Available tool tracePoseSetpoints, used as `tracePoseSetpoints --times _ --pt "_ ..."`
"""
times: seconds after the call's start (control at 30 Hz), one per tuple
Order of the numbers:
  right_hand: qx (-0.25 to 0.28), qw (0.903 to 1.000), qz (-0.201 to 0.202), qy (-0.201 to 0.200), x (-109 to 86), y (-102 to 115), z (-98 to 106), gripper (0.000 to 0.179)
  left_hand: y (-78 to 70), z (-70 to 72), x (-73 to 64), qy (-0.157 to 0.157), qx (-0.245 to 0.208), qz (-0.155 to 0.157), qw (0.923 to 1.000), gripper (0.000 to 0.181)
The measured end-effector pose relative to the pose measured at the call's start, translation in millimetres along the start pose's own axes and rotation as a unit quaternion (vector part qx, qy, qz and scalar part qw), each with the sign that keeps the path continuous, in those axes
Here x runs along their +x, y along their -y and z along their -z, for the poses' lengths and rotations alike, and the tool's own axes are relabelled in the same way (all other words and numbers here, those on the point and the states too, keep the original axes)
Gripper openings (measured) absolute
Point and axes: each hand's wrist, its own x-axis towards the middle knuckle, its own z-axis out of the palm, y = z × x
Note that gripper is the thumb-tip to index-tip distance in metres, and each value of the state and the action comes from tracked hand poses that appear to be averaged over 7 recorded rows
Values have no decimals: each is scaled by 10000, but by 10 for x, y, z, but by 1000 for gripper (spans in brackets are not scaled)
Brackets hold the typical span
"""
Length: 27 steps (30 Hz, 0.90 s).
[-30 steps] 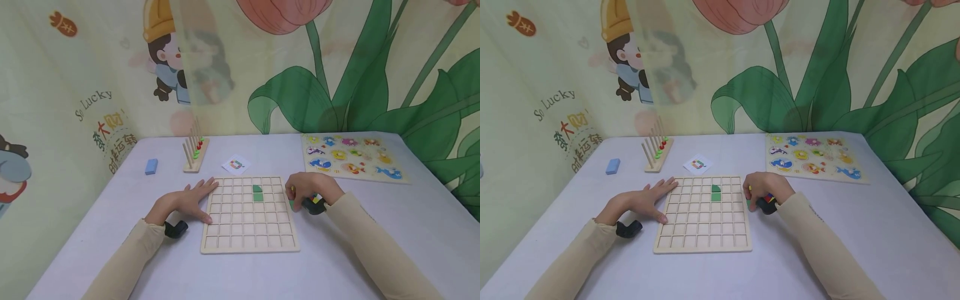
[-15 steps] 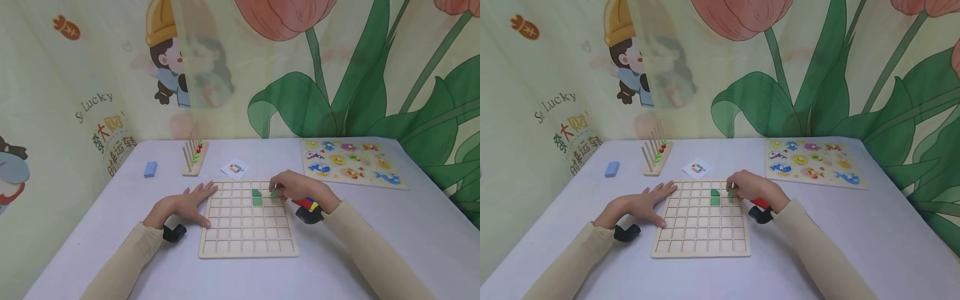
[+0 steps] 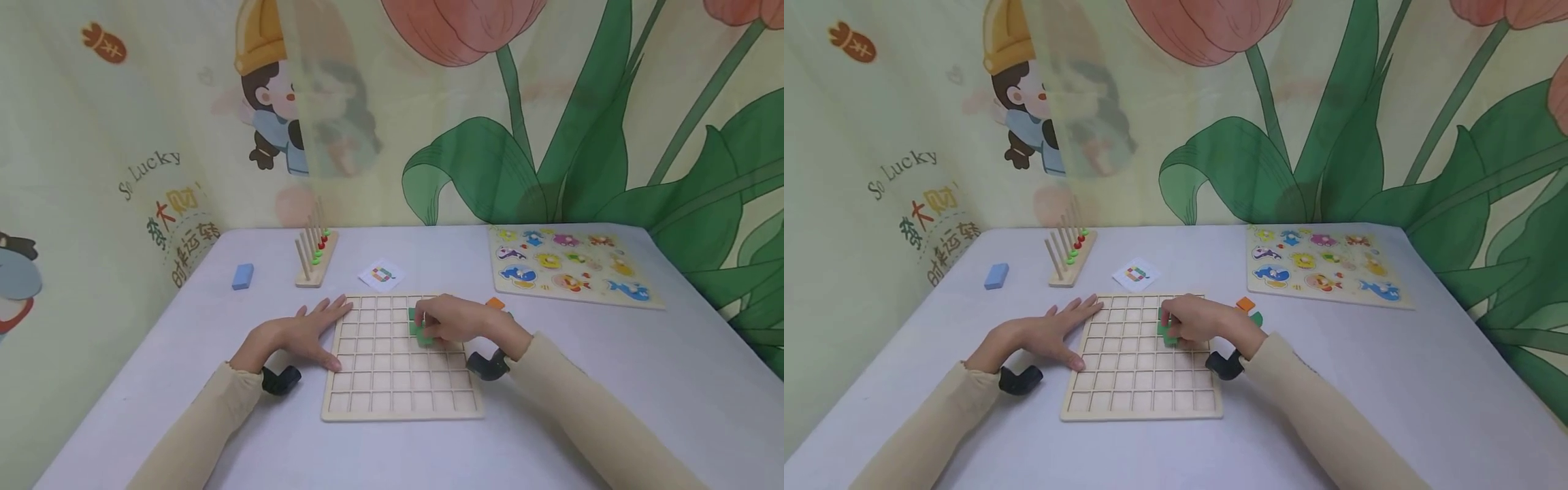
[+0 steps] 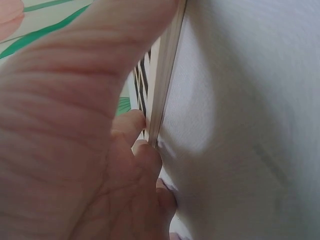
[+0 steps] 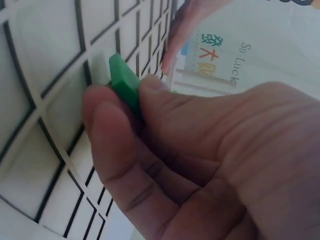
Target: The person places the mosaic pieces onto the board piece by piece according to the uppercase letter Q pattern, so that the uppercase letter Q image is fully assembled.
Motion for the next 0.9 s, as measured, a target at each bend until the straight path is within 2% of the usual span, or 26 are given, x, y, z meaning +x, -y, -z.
tracePoseSetpoints --times 0.13,0.33,0.63,0.9 --pt "-105 9998 162 -104 31 33 -55 6 16 9 1 16 -10 -7 10000 114" --pt "-248 9994 -14 -239 47 92 -111 5 41 -2 14 33 6 -13 10000 115" --pt "-516 9977 -401 -160 46 144 -131 22 55 -19 -10 -19 -98 -34 9999 114" --pt "-644 9972 -253 -294 35 127 -143 20 43 -33 8 -46 -50 -58 10000 113"
